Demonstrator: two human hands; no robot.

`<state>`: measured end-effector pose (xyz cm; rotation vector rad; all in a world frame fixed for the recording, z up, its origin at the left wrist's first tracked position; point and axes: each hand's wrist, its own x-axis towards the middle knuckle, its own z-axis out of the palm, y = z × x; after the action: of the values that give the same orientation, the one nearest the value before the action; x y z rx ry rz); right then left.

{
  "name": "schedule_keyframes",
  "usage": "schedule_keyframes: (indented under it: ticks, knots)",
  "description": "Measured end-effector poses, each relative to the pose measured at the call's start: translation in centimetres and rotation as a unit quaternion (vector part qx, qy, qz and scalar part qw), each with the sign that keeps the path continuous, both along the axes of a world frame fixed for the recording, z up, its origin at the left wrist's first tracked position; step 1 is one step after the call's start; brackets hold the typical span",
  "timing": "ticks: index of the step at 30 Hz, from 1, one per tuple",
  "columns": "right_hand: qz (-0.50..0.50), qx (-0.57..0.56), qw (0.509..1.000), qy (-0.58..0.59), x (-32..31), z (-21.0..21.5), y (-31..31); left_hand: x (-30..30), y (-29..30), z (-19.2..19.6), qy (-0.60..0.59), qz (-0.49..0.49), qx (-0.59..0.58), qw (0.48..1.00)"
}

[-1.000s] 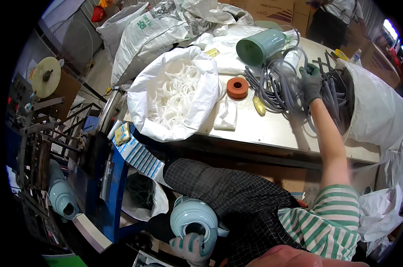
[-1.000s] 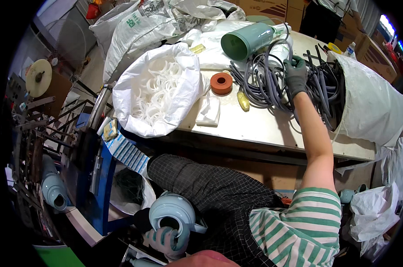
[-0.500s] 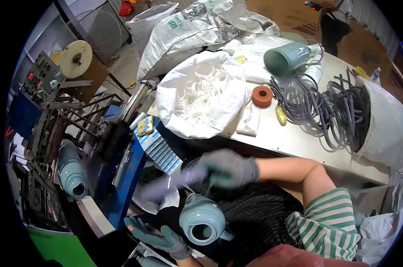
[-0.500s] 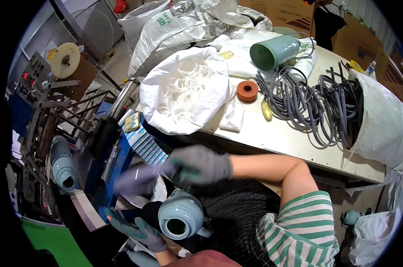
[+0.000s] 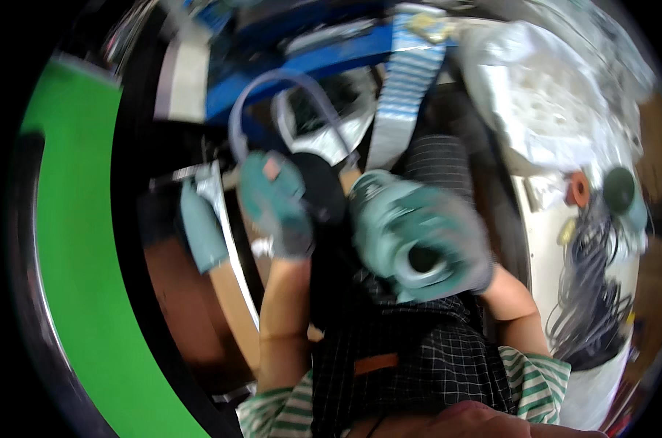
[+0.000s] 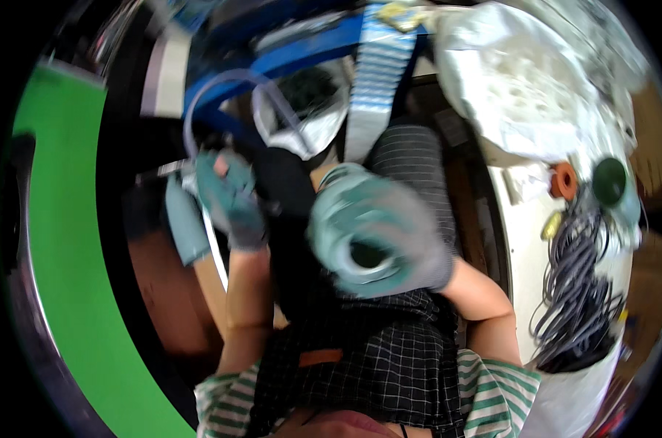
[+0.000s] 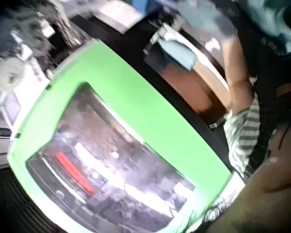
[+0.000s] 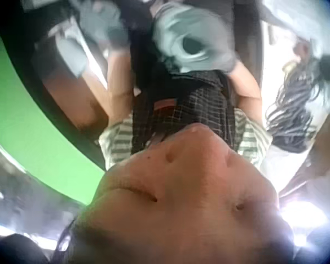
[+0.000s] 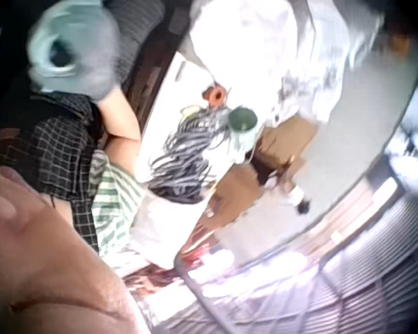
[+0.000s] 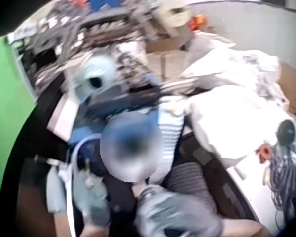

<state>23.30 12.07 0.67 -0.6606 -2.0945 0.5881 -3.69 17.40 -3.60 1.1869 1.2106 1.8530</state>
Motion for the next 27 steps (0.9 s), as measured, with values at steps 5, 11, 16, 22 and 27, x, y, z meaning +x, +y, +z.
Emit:
schedule_keyframes:
  ticks: [5, 11, 16, 22, 27]
  knots:
    - [0.013, -0.133, 0.971, 0.2, 1.7, -3.4, -0.7, 4.2, -1.2, -0.7, -0.219, -0.12, -0.06, 0.967]
    - [-0.016, -0.186, 0.97, 0.156, 2.5, -3.2, -1.9, 5.6, -1.8, -1.0, -0.403, -0.234, -0.141, 0.874]
    - [0.057, 0.003, 0.998, 0.029, 0.4, 0.5, -1.2, 6.2, -2.1, -11.2, -0.444, -0.287, -0.181, 0.83]
    - [0.146, -0.043, 0.984, 0.094, 0.9, 0.4, -0.4, 5.3, -7.6, -0.4, -0.037, -0.283, 0.073, 0.956]
    - [0.131, -0.092, 0.984, 0.083, 2.7, 1.3, -2.0, 7.0, -7.1, 4.0, 0.195, -0.374, 0.407, 0.811]
